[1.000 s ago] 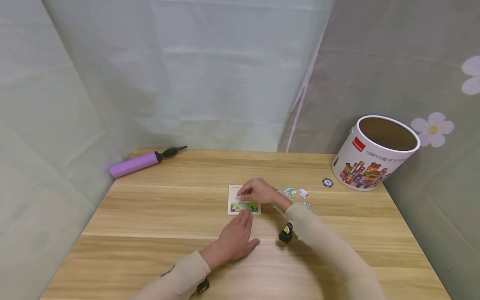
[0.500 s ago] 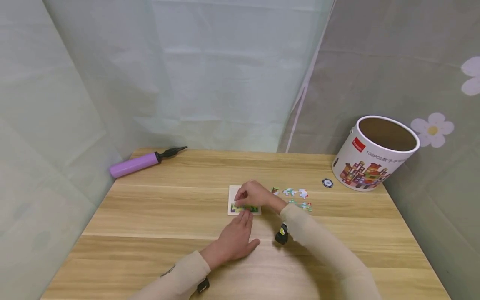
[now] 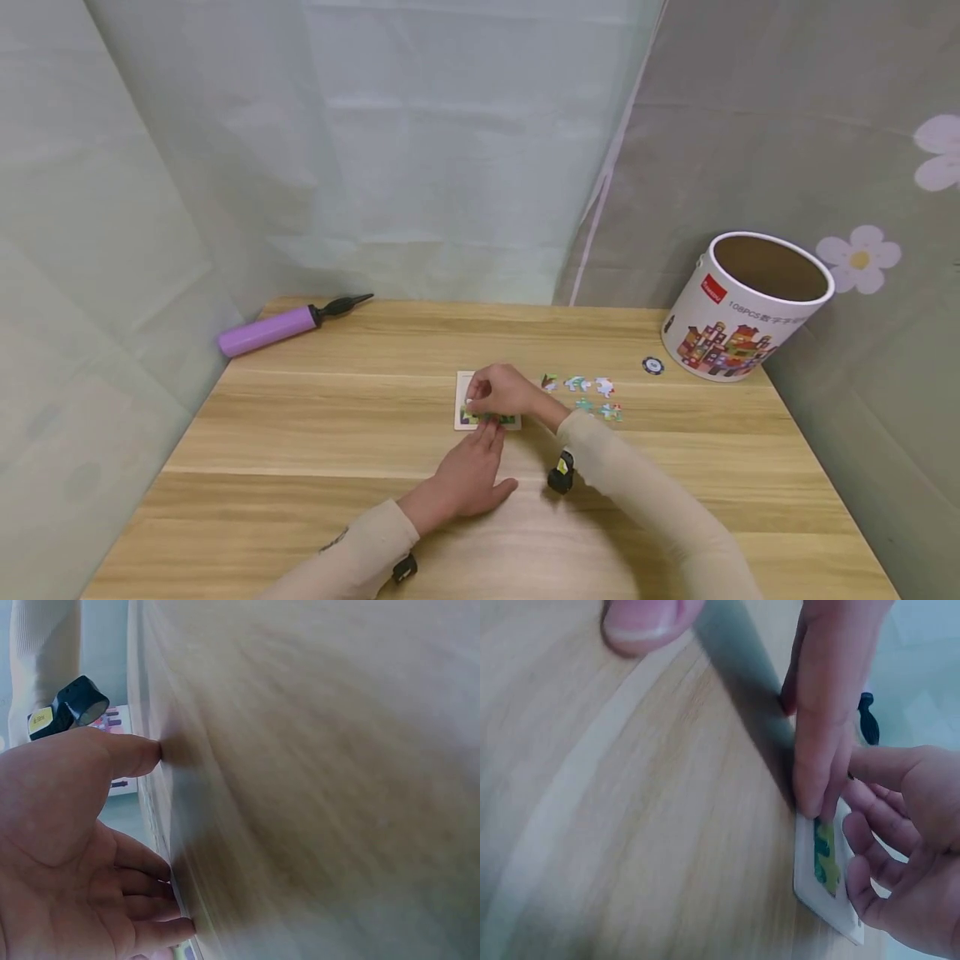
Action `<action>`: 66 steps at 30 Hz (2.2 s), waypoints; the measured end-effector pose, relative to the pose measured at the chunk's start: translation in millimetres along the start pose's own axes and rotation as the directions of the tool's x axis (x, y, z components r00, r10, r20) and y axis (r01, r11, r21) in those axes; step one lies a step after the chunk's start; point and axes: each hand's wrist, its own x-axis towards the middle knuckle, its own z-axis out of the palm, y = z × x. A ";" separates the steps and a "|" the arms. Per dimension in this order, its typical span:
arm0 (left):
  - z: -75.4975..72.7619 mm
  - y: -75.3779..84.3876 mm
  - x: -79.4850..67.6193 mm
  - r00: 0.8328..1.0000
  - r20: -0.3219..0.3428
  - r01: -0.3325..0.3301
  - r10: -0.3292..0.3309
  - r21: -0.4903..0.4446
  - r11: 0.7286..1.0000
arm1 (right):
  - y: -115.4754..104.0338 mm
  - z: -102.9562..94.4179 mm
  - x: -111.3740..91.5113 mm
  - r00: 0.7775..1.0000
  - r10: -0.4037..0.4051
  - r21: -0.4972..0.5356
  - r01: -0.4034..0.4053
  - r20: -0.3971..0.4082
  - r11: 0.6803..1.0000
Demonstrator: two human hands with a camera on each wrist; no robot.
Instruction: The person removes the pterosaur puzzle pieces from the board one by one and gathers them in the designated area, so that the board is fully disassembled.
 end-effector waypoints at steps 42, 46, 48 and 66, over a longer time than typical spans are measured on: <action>7.2 -1.9 -1.7 1.000 0.002 -0.009 0.009 -0.008 1.000 | 55.3 -47.9 -127.8 0.979 0.089 0.002 -0.090 -0.185 0.996; 7.7 -1.5 -1.7 1.000 0.005 -0.009 0.009 -0.006 1.000 | 55.6 -44.5 -129.3 0.978 0.106 0.004 -0.107 -0.180 0.994; 8.1 -1.3 -1.4 1.000 0.005 -0.008 0.008 -0.001 1.000 | 55.3 -43.6 -129.8 0.977 0.110 0.001 -0.111 -0.182 0.994; 9.3 1.1 -0.3 1.000 -0.019 -0.017 0.018 0.050 0.999 | 45.2 -55.4 -120.9 0.975 0.077 -0.054 -0.091 -0.210 0.994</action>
